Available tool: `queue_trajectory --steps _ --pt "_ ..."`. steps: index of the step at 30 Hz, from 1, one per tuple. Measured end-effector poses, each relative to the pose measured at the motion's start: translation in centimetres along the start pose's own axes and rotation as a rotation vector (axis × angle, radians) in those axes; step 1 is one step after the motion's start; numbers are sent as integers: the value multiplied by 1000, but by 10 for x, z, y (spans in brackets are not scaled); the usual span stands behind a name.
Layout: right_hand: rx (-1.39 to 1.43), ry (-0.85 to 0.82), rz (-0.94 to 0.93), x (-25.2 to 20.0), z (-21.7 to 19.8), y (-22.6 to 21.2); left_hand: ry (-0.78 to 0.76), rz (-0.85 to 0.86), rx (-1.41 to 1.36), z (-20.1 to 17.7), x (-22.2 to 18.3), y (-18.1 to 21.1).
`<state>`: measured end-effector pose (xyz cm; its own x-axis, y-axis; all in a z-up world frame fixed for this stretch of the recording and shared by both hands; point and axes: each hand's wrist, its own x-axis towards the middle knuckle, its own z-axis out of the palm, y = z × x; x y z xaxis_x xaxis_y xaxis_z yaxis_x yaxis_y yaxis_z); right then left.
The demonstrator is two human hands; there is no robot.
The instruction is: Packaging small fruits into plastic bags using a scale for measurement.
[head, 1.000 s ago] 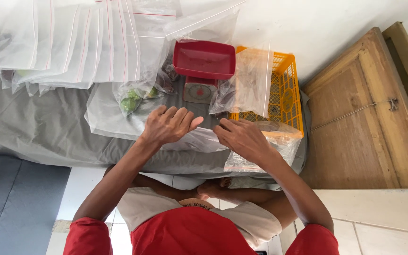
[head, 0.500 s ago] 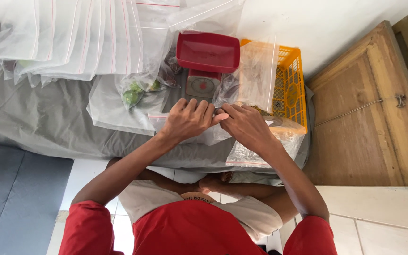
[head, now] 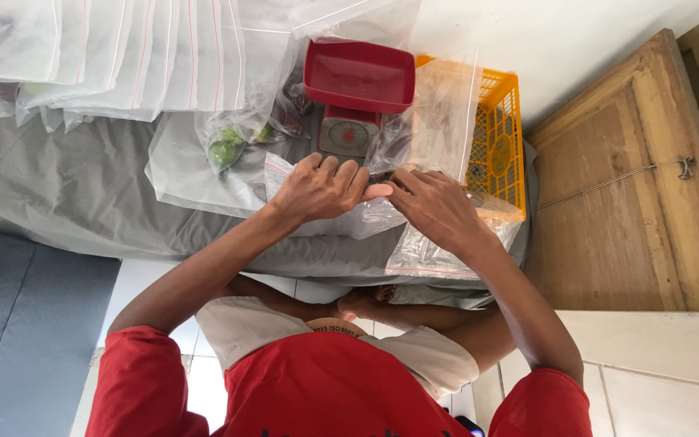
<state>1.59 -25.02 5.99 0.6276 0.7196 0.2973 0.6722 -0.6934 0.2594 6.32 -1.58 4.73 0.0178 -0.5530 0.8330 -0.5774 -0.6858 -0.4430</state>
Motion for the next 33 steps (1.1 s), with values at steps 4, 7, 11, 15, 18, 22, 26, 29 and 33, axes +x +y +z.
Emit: queue_trajectory --steps 4,7,11,15,18,22,26,29,33 --pt "0 -45 53 -4 -5 3 43 -3 15 4 1 -3" --pt "-13 -7 36 -6 -7 7 62 -19 21 7 3 -6" --pt "-27 3 40 -5 -18 12 68 -28 19 12 4 -8" --pt "-55 30 59 -11 -18 17 96 -31 37 13 9 -12" --pt "-66 3 55 -16 -23 20 101 -28 26 12 10 -13" --pt "-26 -40 104 -21 -33 22 104 -24 31 5 15 -20" --pt "-60 10 82 -27 -36 23 104 4 36 3 13 -26" --pt "-89 27 91 -30 -36 21 101 23 36 -1 13 -30" --pt "-73 19 120 -34 -37 21 67 27 35 -6 10 -37"
